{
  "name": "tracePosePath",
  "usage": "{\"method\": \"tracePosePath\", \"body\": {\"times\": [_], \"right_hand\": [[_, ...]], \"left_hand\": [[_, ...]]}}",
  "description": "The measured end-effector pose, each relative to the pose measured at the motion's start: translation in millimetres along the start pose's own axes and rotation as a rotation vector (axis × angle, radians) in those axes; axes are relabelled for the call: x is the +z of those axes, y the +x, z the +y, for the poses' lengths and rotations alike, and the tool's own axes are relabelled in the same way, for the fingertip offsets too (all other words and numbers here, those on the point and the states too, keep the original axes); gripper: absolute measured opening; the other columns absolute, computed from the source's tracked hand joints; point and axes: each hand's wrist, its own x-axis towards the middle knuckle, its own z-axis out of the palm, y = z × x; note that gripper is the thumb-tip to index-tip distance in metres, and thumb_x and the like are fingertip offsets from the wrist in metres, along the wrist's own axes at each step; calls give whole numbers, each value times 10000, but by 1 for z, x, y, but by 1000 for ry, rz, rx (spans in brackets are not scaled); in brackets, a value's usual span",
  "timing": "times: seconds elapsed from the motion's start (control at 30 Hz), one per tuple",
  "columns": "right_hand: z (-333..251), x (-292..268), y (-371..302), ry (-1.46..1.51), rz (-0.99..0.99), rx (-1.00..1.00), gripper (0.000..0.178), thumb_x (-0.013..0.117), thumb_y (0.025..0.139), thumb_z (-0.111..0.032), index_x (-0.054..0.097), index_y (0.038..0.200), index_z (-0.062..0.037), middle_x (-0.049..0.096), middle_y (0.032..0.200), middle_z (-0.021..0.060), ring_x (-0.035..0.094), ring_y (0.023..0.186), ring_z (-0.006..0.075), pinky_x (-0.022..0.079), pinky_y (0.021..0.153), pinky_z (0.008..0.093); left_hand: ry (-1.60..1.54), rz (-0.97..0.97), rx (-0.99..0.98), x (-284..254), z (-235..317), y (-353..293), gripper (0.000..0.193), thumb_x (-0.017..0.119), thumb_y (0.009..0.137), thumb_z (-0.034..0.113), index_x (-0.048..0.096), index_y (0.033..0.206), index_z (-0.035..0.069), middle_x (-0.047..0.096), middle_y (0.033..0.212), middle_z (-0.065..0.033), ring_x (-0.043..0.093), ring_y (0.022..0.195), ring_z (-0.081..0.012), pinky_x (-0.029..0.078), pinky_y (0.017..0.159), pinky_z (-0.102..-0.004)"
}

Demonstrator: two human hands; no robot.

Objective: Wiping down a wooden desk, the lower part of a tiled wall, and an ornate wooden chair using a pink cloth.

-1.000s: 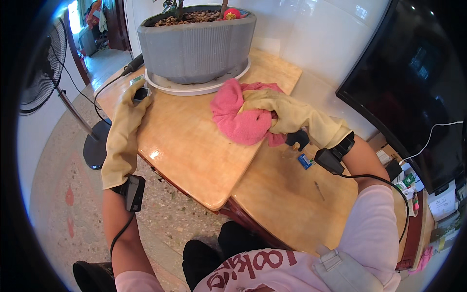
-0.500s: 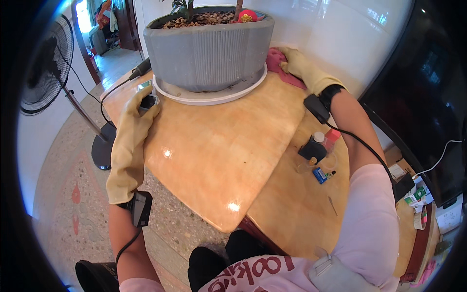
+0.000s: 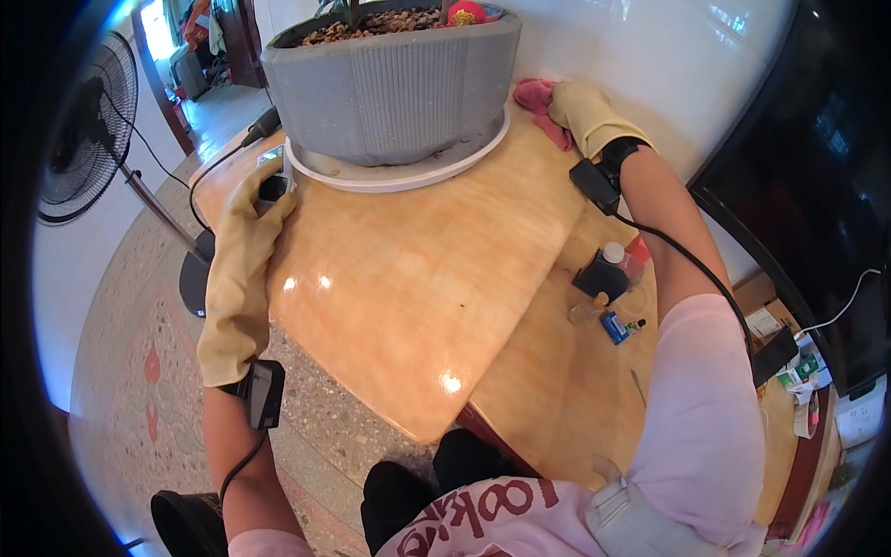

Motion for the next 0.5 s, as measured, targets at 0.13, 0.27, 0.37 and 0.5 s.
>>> {"method": "tracePosePath", "body": {"times": [0.13, 0.27, 0.37, 0.5], "right_hand": [[7, 14, -33, 134, 54, -98, 394, 698, 905, -185, 720, 1297, -214, 695, 1327, 109, 680, 1196, 315, 569, 958, 431], [17, 36, -70, 190, 314, -436, 486, 637, 892, -55, 683, 1349, -216, 669, 1345, 117, 653, 1225, 321, 561, 958, 437], [20, 29, -117, 350, 245, -581, 487, 622, 854, -10, 695, 1314, -150, 669, 1322, 164, 614, 1262, 357, 518, 1015, 429], [-2, 17, -197, 565, 187, -982, 506, 607, 775, 51, 701, 1255, -79, 668, 1295, 200, 574, 1301, 378, 474, 1062, 444]], "left_hand": [[15, 11, -7, 0, 5, -3, 513, 749, 910, 31, 627, 1407, 57, 687, 1088, -20, 585, 827, -83, 512, 786, -244], [10, -11, 14, 0, 1, -2, 506, 744, 910, 33, 625, 1402, 49, 693, 1121, -35, 605, 870, -95, 514, 820, -253], [114, -3, 65, -2, -1, -1, 502, 737, 917, 45, 618, 1405, 45, 702, 1136, -54, 622, 886, -117, 521, 834, -270], [136, -24, 84, 0, -3, 4, 505, 723, 935, 78, 602, 1425, 64, 713, 1146, -90, 645, 895, -170, 530, 845, -296]]}}
